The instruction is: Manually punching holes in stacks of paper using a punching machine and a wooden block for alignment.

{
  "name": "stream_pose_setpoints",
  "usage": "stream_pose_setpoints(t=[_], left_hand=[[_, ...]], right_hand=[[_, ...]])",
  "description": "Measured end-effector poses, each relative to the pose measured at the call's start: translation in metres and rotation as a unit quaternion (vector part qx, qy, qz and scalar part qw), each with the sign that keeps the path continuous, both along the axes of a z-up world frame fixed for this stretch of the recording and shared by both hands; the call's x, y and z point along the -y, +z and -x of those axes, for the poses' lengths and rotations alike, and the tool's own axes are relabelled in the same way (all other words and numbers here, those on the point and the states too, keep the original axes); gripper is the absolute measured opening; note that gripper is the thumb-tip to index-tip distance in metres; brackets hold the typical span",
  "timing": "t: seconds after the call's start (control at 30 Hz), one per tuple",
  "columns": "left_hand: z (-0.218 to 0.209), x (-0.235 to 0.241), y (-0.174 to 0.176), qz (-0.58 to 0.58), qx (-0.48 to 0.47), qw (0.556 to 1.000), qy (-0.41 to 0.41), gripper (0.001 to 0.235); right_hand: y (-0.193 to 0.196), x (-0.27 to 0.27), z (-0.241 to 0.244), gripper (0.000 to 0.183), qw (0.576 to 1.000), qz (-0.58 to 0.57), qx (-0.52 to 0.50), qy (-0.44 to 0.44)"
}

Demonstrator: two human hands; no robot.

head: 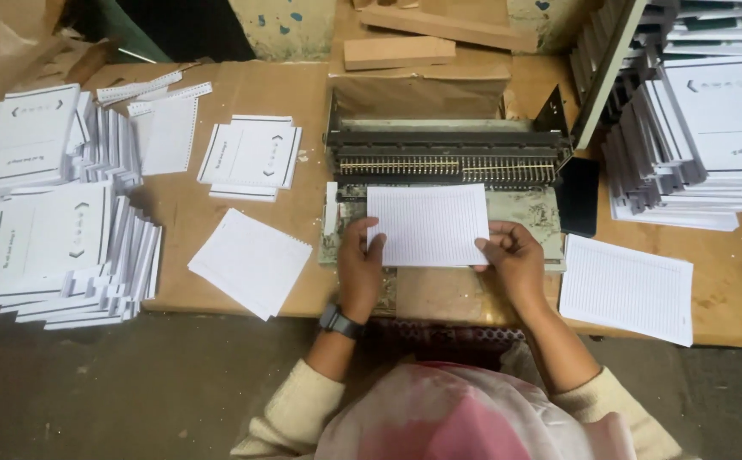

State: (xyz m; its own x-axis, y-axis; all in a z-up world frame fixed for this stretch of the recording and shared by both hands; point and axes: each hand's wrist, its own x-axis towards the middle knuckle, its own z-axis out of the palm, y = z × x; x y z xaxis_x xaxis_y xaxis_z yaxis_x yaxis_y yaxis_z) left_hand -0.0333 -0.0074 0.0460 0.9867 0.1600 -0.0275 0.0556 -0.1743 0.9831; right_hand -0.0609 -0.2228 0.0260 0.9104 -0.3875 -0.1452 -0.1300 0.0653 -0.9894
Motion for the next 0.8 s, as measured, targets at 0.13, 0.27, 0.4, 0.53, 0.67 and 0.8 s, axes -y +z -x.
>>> stream_pose_setpoints(t=[0.13,0.27,0.4,0.53,0.67,0.8], left_hand=[[-0.013,-0.005,-0.011,-0.024,0.004,1.000,0.004,0.026],[-0.022,-0.007,-0.017,0.018,-0.012,1.000,0.002,0.027],[-0.034,-0.009,-0.028,0.022,-0.014,1.000,-0.009,0.028],[-0.040,-0.007,-0.021,0.024,-0.044,0.998,-0.024,0.031],[-0.022,-0.002,0.009,-0.308,0.126,0.941,-0.059,0.033],[-0.023,0.006,-0.031,-0.367,0.282,0.870,-0.168,0.026]], right_hand=[[-0.009,0.006,-0.010,0.030,1.000,0.004,-0.017,0.010],[0.011,0.000,-0.009,0.032,0.999,-0.019,-0.045,0.008],[0.012,0.001,-0.016,0.031,0.998,-0.031,-0.053,0.011],[0.007,0.001,-0.033,0.029,0.999,-0.015,-0.046,0.010],[0.001,0.000,-0.052,0.026,0.999,0.000,-0.039,0.004],[-0.008,-0.006,-0.059,0.025,1.000,0.013,-0.010,-0.007]])
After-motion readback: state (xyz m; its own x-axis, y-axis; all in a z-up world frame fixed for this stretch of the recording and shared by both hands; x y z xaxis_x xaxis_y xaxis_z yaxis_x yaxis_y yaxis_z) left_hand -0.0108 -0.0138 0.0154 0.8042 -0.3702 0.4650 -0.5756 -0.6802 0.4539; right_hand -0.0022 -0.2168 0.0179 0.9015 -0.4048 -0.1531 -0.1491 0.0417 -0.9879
